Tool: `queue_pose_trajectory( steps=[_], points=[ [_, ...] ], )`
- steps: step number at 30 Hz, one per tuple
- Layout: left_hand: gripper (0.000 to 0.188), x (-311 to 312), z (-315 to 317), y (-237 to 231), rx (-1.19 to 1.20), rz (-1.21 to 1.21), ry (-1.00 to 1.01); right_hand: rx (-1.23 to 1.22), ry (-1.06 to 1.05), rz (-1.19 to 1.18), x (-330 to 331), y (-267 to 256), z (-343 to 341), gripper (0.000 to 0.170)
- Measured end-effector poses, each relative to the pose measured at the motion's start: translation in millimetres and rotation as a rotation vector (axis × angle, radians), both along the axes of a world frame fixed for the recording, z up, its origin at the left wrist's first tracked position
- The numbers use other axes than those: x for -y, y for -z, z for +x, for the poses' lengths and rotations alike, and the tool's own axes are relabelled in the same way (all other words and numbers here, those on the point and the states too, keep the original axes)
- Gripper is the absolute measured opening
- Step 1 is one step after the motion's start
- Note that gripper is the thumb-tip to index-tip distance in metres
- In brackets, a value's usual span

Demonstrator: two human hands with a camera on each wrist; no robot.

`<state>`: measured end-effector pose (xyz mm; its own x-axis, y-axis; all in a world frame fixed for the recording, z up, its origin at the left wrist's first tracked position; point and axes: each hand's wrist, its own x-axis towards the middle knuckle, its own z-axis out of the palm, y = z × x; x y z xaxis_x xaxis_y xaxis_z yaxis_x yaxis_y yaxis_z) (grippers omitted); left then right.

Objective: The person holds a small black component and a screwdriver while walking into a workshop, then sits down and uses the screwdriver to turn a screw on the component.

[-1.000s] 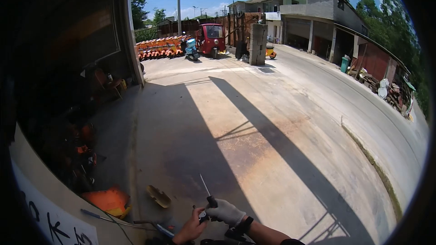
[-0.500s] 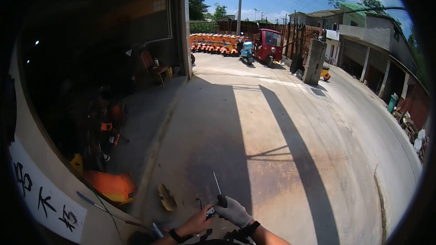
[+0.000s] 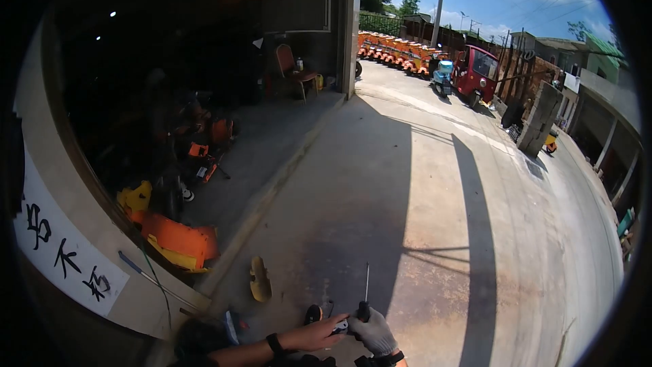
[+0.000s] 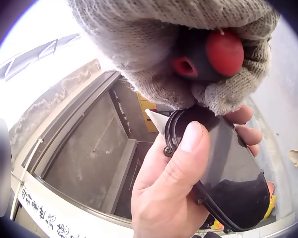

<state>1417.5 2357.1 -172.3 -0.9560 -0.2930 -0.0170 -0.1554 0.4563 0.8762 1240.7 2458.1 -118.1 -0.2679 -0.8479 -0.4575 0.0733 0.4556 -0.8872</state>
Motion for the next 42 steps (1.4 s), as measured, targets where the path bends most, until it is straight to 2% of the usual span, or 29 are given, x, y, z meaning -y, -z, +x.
queue_pose_trajectory(
  steps=[2,5,8,12,16,19,21,22,23,25,26,28,29,30,31,32,34,35,42],
  points=[
    [0.061,20,-14,-9,0.11,0.23,0.058,-0.073,0.02,-0.043,14,5,-12,0.03],
    [0.057,52,-40,8,0.124,0.355,0.082,-0.133,0.051,-0.09,39,10,-31,0.029],
    [0.054,91,-65,-18,0.062,0.301,0.119,-0.103,0.103,-0.027,73,4,-55,0.027],
    [0.053,143,-94,-2,-0.107,0.091,0.066,-0.024,0.174,0.118,129,-21,-71,0.027],
    [0.053,200,-96,-4,-0.159,0.159,0.047,-0.046,0.167,0.022,187,-21,-75,0.03],
    [0.051,230,-92,-8,-0.159,0.227,-0.064,-0.088,0.07,0.041,229,-37,-72,0.028],
    [0.046,254,-81,-26,-0.029,0.241,-0.233,-0.105,0.0,0.046,252,-37,-70,0.026],
    [0.046,263,-77,-16,-0.024,0.247,-0.256,-0.095,-0.002,0.018,264,-31,-72,0.026],
    [0.045,273,-75,1,-0.137,0.424,-0.287,-0.084,0.0,-0.012,277,-25,-73,0.027],
    [0.044,289,-65,0,-0.294,0.793,-0.344,-0.085,-0.001,-0.08,304,-23,-69,0.025],
    [0.044,296,-61,-1,-0.29,0.802,-0.362,-0.093,0.019,-0.153,317,-25,-66,0.023],
    [0.043,305,-58,-5,-0.397,1.051,-0.396,-0.129,-0.025,-0.138,339,-21,-66,0.021],
    [0.045,310,-58,-5,-0.463,1.158,-0.375,-0.214,-0.054,-0.235,351,-6,-69,0.021],
    [0.045,315,-58,-6,-0.462,1.164,-0.384,-0.299,-0.081,-0.334,360,3,-72,0.021],
    [0.045,318,-58,-7,-0.479,1.267,-0.423,-0.13,-0.082,-0.308,368,-16,-62,0.02],
    [0.046,321,-61,-7,-0.488,1.377,-0.46,-0.124,-0.076,-0.292,378,-15,-65,0.02],
    [0.046,328,-70,-4,-0.486,1.4,-0.499,-0.573,-0.185,-0.233,390,-13,-71,0.017],
    [0.047,335,-74,-1,-0.489,1.42,-0.508,-0.586,-0.214,-0.259,395,-26,-73,0.02],
    [0.034,402,-154,12,-0.522,1.372,-0.636,-0.84,-0.278,-0.413,470,8,-147,0.023]
  ],
)
